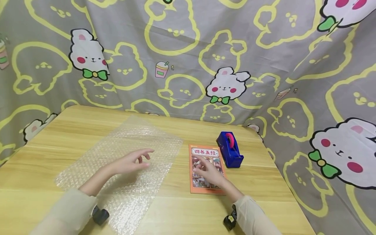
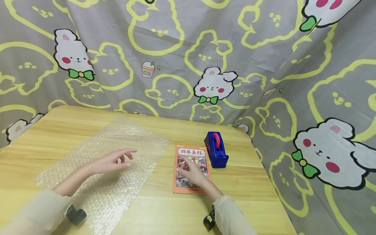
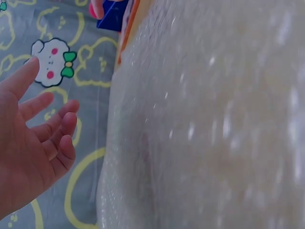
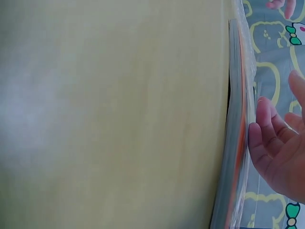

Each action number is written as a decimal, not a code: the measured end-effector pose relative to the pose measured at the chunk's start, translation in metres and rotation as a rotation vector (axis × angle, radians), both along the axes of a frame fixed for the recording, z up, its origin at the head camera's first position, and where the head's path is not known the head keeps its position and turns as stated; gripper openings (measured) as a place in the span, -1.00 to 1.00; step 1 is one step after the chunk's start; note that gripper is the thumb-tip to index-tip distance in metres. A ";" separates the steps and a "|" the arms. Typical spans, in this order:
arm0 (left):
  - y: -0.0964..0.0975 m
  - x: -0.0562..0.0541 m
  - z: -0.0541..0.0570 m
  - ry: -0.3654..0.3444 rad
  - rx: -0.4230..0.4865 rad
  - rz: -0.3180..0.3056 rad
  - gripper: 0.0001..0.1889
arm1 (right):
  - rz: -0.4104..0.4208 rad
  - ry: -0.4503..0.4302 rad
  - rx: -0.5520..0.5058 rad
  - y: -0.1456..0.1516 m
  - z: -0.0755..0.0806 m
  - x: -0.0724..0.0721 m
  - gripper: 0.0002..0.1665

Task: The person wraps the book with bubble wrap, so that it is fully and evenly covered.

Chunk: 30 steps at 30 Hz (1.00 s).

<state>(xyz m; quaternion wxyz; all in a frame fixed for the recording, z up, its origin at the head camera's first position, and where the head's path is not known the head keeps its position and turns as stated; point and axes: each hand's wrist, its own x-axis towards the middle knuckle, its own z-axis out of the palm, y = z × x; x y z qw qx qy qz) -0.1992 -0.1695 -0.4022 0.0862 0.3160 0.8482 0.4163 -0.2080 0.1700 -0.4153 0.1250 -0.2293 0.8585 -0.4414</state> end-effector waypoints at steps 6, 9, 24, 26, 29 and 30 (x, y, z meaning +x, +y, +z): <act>0.015 -0.003 -0.004 -0.042 0.006 -0.039 -0.45 | -0.031 -0.012 0.004 0.012 -0.018 -0.008 -0.30; 0.022 -0.005 -0.007 -0.056 0.005 -0.057 -0.45 | -0.022 -0.017 0.006 0.017 -0.018 -0.008 -0.30; 0.050 -0.008 -0.016 -0.116 -0.044 -0.108 -0.42 | -0.001 -0.003 0.037 0.039 -0.015 -0.008 -0.25; 0.053 -0.008 -0.015 -0.125 -0.061 -0.115 -0.41 | -0.012 -0.003 0.050 0.042 -0.015 -0.007 -0.25; 0.058 -0.010 -0.014 -0.141 -0.071 -0.136 -0.41 | -0.020 -0.005 0.058 0.047 -0.016 -0.007 -0.25; 0.060 -0.010 -0.013 -0.150 -0.073 -0.145 -0.41 | -0.021 -0.008 0.057 0.048 -0.016 -0.007 -0.25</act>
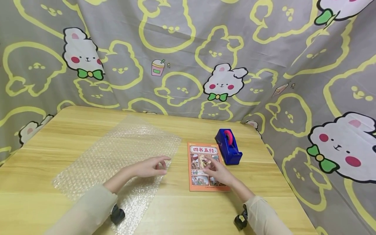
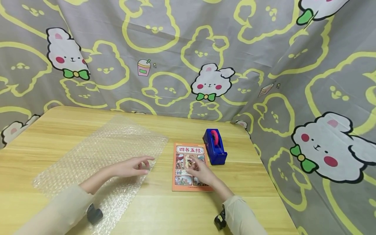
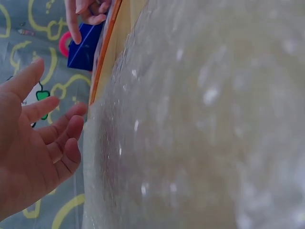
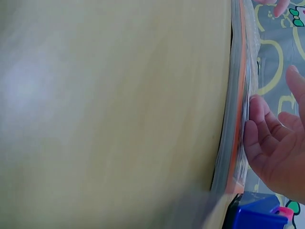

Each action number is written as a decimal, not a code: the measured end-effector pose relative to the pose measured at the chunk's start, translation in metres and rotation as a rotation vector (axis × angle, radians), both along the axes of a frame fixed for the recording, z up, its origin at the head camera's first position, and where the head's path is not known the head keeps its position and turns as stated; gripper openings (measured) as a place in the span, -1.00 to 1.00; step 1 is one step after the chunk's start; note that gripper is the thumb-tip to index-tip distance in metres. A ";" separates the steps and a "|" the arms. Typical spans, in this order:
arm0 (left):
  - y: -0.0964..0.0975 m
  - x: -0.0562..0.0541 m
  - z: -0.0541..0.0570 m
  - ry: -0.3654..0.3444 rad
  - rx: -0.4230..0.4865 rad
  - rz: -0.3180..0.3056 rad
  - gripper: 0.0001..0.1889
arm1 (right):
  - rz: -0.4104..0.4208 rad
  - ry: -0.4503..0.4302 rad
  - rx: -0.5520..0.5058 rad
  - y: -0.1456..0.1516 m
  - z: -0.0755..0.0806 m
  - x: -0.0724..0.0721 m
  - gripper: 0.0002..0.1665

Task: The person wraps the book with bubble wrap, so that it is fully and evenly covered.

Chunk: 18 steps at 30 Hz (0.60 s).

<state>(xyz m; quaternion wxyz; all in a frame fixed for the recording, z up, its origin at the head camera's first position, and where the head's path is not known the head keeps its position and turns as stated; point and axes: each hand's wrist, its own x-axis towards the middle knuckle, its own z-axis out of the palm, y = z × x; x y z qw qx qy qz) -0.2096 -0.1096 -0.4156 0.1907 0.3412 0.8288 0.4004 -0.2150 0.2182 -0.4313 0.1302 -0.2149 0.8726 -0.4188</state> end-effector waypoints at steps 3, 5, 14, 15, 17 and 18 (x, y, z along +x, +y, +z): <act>0.006 -0.003 0.000 -0.009 -0.012 -0.028 -0.39 | 0.009 -0.009 -0.021 0.003 0.001 0.000 -0.26; 0.011 -0.006 0.000 -0.014 -0.017 -0.048 -0.39 | 0.009 -0.017 -0.031 0.005 0.003 0.001 -0.25; 0.037 -0.016 0.002 -0.003 -0.109 -0.095 -0.37 | -0.020 -0.024 -0.019 0.018 0.000 0.002 -0.28; 0.040 -0.017 0.002 0.001 -0.118 -0.100 -0.37 | -0.028 -0.026 -0.020 0.019 -0.001 0.003 -0.29; 0.044 -0.018 0.001 0.006 -0.132 -0.106 -0.36 | -0.029 -0.015 -0.025 0.021 -0.001 0.003 -0.31; 0.047 -0.018 0.000 0.005 -0.138 -0.109 -0.36 | -0.032 -0.007 -0.030 0.023 0.000 0.003 -0.32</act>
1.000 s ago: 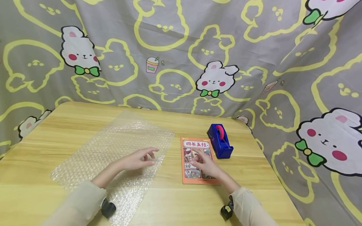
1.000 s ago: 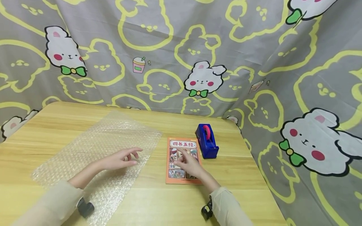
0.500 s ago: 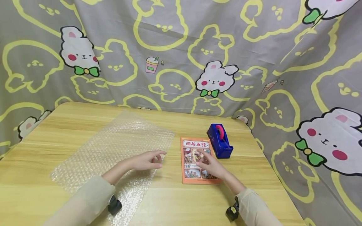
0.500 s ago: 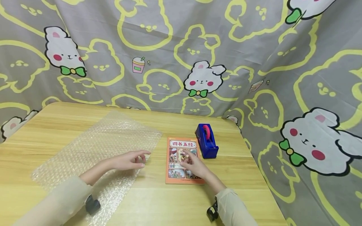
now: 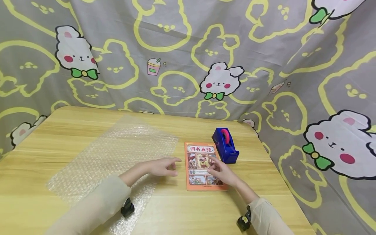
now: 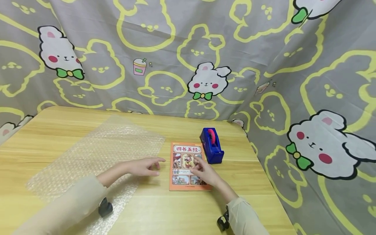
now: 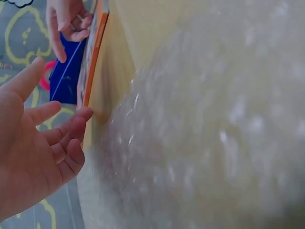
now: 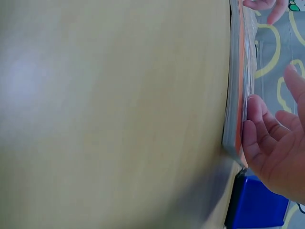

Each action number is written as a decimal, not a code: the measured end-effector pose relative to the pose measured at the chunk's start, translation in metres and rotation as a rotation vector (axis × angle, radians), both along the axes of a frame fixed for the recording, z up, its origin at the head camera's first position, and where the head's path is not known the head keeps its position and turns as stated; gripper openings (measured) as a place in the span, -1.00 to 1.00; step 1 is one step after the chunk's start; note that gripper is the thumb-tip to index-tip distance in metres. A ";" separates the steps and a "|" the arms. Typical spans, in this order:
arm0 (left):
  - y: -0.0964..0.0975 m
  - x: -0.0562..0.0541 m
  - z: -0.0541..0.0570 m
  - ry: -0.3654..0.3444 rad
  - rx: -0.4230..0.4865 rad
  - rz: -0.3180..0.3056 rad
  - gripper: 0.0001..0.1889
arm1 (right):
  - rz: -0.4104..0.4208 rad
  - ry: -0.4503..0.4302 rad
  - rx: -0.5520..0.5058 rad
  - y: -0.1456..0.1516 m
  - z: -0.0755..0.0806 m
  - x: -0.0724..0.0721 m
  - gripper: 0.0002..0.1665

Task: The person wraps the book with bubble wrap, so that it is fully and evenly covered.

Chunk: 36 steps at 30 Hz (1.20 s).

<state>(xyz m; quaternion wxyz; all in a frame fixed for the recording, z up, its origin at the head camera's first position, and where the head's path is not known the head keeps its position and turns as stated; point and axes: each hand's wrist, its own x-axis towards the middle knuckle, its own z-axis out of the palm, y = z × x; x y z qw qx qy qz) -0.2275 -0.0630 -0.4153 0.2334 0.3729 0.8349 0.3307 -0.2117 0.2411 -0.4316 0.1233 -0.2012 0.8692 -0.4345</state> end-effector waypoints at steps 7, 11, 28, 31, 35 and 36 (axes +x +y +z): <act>0.012 0.001 -0.003 -0.042 -0.014 -0.004 -0.34 | -0.047 0.018 0.017 0.014 -0.001 0.003 -0.32; 0.021 0.001 -0.003 -0.059 -0.018 -0.030 -0.32 | -0.089 -0.012 0.017 0.023 0.000 0.005 -0.28; 0.039 0.009 0.001 -0.084 -0.104 -0.020 -0.25 | -0.179 0.057 0.146 0.036 0.000 0.007 -0.36; 0.042 0.014 0.004 -0.107 -0.145 -0.032 -0.22 | -0.194 0.023 0.125 0.034 0.001 0.008 -0.34; 0.046 0.020 0.007 -0.161 -0.157 -0.039 -0.18 | -0.207 -0.007 0.106 0.031 0.002 0.008 -0.35; 0.047 0.021 0.007 -0.184 -0.144 -0.026 -0.18 | -0.208 -0.020 0.097 0.031 0.002 0.008 -0.35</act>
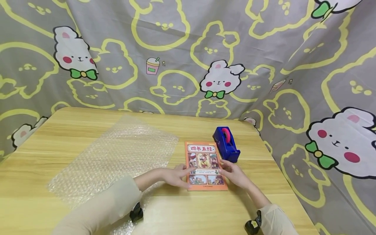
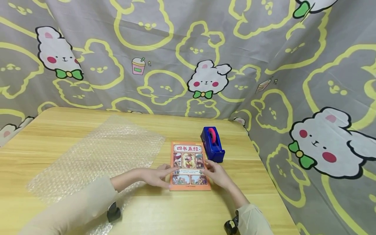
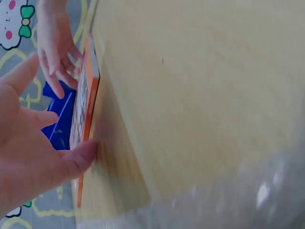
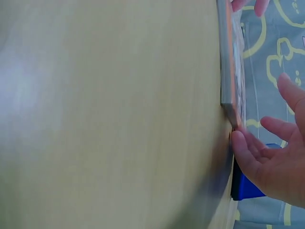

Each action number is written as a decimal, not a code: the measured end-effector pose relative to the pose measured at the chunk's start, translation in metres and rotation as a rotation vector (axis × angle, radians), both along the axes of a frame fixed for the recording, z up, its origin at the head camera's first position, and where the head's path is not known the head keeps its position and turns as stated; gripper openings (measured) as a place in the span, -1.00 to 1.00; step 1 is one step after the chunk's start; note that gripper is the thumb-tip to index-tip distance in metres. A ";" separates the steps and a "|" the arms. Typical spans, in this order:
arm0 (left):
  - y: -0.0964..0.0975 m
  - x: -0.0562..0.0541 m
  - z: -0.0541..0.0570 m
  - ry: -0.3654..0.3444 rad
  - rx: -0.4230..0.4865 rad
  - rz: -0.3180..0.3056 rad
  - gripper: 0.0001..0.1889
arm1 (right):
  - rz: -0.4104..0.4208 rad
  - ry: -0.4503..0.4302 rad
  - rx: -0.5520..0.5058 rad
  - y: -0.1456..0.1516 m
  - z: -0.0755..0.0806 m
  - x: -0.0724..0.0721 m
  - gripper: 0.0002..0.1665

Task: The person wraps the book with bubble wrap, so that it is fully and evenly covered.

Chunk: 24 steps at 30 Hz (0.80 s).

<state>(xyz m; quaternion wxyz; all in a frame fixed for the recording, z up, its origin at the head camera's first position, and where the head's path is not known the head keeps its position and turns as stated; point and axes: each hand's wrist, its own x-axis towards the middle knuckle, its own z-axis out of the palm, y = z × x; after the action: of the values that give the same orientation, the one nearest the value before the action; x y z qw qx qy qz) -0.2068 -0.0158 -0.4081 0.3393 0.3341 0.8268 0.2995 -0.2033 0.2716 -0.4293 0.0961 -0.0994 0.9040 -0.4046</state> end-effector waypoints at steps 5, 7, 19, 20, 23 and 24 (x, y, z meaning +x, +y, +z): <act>0.007 0.003 0.002 -0.190 0.166 0.117 -0.20 | -0.039 -0.054 -0.068 -0.002 0.002 0.003 -0.35; 0.012 0.006 0.002 -0.257 0.226 0.174 -0.20 | -0.039 -0.068 -0.099 -0.005 0.002 0.005 -0.34; 0.018 0.011 -0.006 -0.375 0.418 0.558 -0.20 | -0.003 -0.081 -0.160 -0.020 0.001 0.009 -0.30; 0.018 0.010 -0.007 -0.386 0.438 0.556 -0.21 | -0.002 -0.082 -0.161 -0.020 0.001 0.008 -0.29; 0.021 0.008 -0.008 -0.455 0.515 0.562 -0.24 | 0.007 -0.090 -0.167 -0.020 0.000 0.009 -0.27; 0.022 0.007 -0.008 -0.477 0.544 0.571 -0.25 | 0.003 -0.095 -0.176 -0.020 -0.001 0.009 -0.26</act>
<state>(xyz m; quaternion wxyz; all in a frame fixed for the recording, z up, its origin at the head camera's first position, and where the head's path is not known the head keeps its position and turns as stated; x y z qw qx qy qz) -0.2002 0.0061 -0.4163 0.3242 0.0916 0.6758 0.6556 -0.1946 0.2520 -0.4298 0.1304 -0.0892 0.8592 -0.4866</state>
